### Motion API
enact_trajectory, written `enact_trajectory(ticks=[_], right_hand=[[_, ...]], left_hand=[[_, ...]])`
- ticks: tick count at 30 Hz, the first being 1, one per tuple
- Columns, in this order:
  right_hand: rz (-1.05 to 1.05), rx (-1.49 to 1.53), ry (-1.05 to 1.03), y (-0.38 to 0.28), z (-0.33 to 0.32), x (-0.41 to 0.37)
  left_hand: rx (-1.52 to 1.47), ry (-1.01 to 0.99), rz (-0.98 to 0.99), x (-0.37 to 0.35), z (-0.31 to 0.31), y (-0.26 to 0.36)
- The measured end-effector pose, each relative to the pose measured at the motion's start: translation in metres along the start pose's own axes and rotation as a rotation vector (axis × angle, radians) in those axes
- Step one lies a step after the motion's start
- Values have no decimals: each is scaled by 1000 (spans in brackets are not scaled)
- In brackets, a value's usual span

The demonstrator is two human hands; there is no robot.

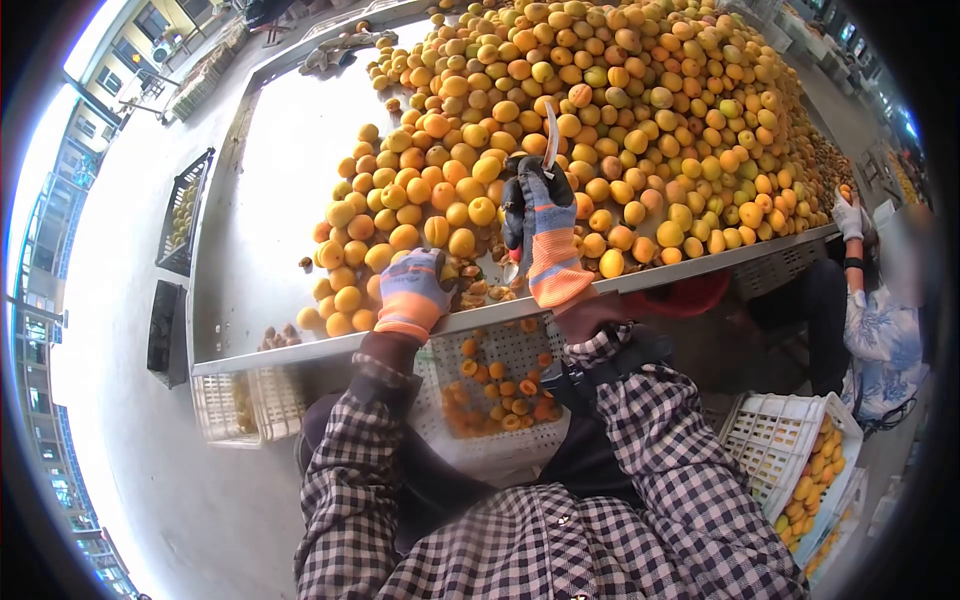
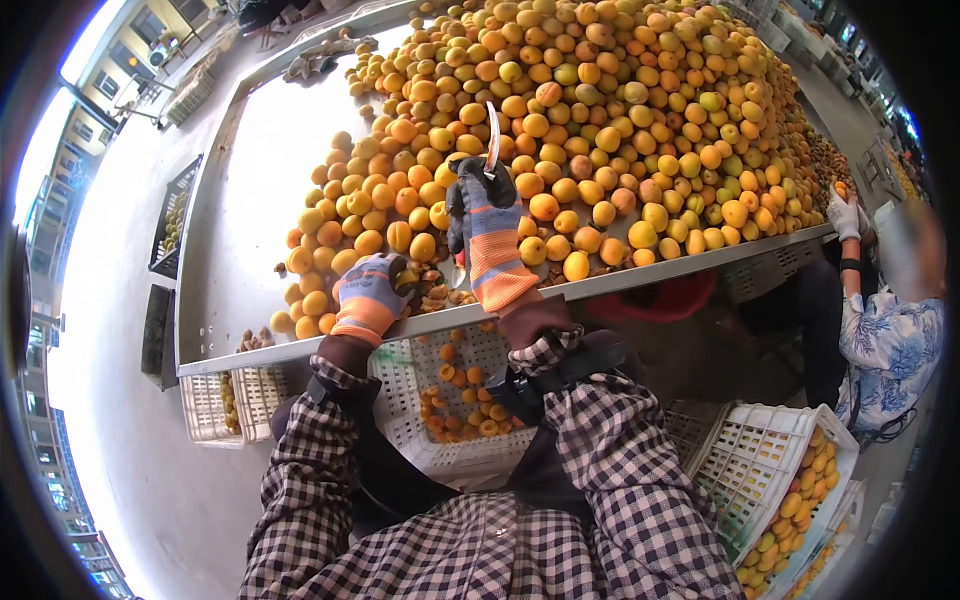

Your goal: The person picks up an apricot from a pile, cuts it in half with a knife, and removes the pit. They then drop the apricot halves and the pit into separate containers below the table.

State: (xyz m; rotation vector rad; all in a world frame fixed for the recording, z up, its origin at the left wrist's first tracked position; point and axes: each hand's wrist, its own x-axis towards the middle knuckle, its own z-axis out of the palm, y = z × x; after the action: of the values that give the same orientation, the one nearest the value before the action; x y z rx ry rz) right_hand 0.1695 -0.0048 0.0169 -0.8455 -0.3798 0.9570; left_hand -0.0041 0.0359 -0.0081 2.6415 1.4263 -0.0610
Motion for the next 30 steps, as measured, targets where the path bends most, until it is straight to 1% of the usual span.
enact_trajectory(ticks=[1,3,4,9,11,12,13,15,16,18,19,21,22,25,27,29,30], right_hand=[[3,-5,-1,1,1,-1],[-6,-35,5,0,1,-1],[-4,-35,8,-1,0,-2],[-17,-27,-28,-2,-1,1],[13,-66,3,-3,-2,1],[32,-87,20,-2,-3,0],[38,-86,20,-2,-4,0],[26,-58,14,-1,-4,2],[18,-64,9,-1,-4,2],[15,-60,7,-2,-4,0],[11,-54,-1,-2,-3,-1],[27,-68,-12,-1,-3,-2],[40,-81,-18,-1,-3,-3],[71,-107,-15,1,-1,-2],[77,-94,-52,1,-4,-4],[119,-89,-41,1,-3,-5],[128,-77,-32,0,-3,-6]], left_hand=[[3,0,-3,1,5,-5],[-165,151,-18,4,16,-18],[-203,246,19,4,21,-24],[-258,304,6,5,20,-45],[-482,440,187,10,36,-63],[-946,124,-37,0,12,-55],[-1126,-47,-76,-8,-9,-51],[-1089,-211,48,-20,-39,-49],[-1087,-214,49,-19,-31,-51],[-761,66,256,-17,2,-58],[-604,27,153,-18,15,-61],[-93,-105,19,-16,5,-39],[-103,-23,18,-20,3,-32],[-57,-64,43,-13,18,-36],[-70,-86,79,-11,20,-37],[-122,102,19,-12,25,-41],[-121,100,20,-13,23,-44]])
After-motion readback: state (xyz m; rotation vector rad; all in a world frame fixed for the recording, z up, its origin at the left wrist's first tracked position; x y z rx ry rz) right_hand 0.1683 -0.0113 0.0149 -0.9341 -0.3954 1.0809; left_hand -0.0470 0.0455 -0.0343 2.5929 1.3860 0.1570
